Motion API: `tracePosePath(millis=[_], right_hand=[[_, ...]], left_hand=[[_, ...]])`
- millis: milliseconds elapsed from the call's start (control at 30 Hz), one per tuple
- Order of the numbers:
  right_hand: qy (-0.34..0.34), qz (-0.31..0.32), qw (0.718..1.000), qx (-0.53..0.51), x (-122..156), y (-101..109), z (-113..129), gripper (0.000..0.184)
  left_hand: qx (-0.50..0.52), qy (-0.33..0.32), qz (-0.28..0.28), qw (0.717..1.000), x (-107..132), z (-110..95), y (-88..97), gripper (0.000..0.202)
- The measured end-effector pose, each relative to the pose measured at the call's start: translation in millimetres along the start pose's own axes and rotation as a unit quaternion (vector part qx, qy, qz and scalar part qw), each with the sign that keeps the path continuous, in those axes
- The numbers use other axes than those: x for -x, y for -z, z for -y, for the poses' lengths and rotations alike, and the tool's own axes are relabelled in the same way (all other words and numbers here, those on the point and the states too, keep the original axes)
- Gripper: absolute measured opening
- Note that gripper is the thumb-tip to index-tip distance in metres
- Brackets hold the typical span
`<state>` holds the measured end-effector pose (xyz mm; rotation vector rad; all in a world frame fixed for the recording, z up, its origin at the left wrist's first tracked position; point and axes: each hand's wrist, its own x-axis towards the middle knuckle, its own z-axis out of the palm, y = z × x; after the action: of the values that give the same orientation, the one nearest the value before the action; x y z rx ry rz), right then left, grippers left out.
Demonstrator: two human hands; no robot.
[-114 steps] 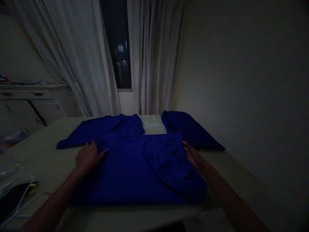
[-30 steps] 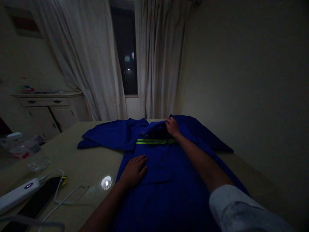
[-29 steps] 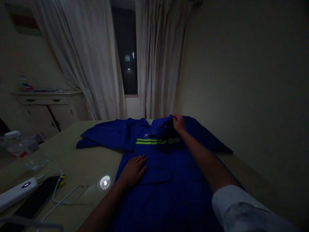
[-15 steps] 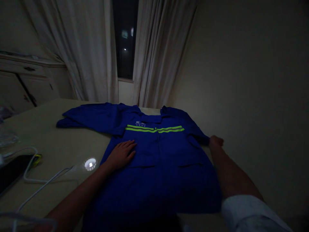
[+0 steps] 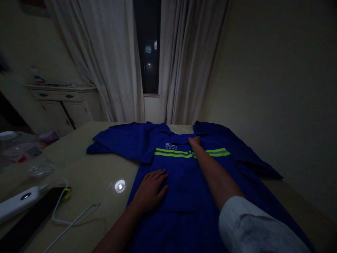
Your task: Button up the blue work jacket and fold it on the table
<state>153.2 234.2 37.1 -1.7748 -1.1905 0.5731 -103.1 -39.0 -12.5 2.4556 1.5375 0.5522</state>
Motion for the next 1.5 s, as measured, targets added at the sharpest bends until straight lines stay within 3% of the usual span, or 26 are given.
tracePosePath(millis=[100,167,267,367,433,500,567,633,733,833,933,1000,1067,1133,1200,1300,1367,1500], right_hand=[[0.01,-0.017,0.998,-0.055,-33,11,39,0.051],[0.046,-0.026,0.986,-0.158,-54,29,60,0.055],[0.104,0.015,0.97,-0.22,-54,62,63,0.056],[0.153,0.157,0.974,-0.056,3,89,31,0.032],[0.201,0.25,0.941,0.105,64,104,1,0.03],[0.248,0.269,0.896,0.254,127,119,-28,0.042],[0.257,0.247,0.867,0.348,177,133,-51,0.05],[0.251,0.226,0.867,0.365,206,147,-65,0.046],[0.222,0.236,0.916,0.236,214,159,-77,0.041],[0.132,0.253,0.958,0.021,204,163,-88,0.035],[0.049,0.245,0.965,-0.079,194,164,-99,0.03],[0.036,0.241,0.969,-0.034,189,166,-101,0.033],[0.076,0.237,0.965,0.086,182,166,-94,0.042],[0.151,0.219,0.938,0.22,176,161,-80,0.049],[0.214,0.199,0.907,0.305,171,148,-62,0.044],[0.227,0.197,0.889,0.345,167,121,-41,0.025],[0.208,0.199,0.889,0.357,166,109,-38,0.032],[0.208,0.188,0.89,0.36,164,109,-50,0.023]], left_hand=[[0.012,0.007,-0.002,1.0,-1,0,1.1,0.048],[0.017,0.006,-0.002,1.0,-1,0,1.9,0.048],[0.016,0.002,0.001,1.0,-1,1,2.4,0.048],[0.003,0.001,0.001,1.0,-2,2,1.6,0.048],[-0.004,-0.005,0.0,1.0,-2,3,0.4,0.051],[-0.01,-0.012,0.0,1.0,-2,4,-0.9,0.054],[-0.019,-0.017,0.003,1.0,-2,5,-2.2,0.056],[-0.03,-0.016,0.008,0.999,-2,7,-3.1,0.056],[-0.041,-0.013,0.015,0.999,-3,8,-3.3,0.059],[-0.05,-0.007,0.017,0.999,-4,8,-2.4,0.06],[-0.059,0.005,0.019,0.998,-3,7,-1.3,0.061],[-0.067,0.017,0.021,0.997,-2,8,-1.4,0.062],[-0.083,0.029,0.019,0.996,-2,10,-2.6,0.063],[-0.097,0.034,0.017,0.995,-2,11,-4.6,0.063],[-0.109,0.032,0.016,0.993,-2,12,-6.7,0.062],[-0.122,0.032,0.028,0.992,0,12,-8.4,0.061],[-0.125,0.037,0.044,0.991,1,13,-7.1,0.062],[-0.134,0.049,0.09,0.986,-3,9,6.9,0.065]])
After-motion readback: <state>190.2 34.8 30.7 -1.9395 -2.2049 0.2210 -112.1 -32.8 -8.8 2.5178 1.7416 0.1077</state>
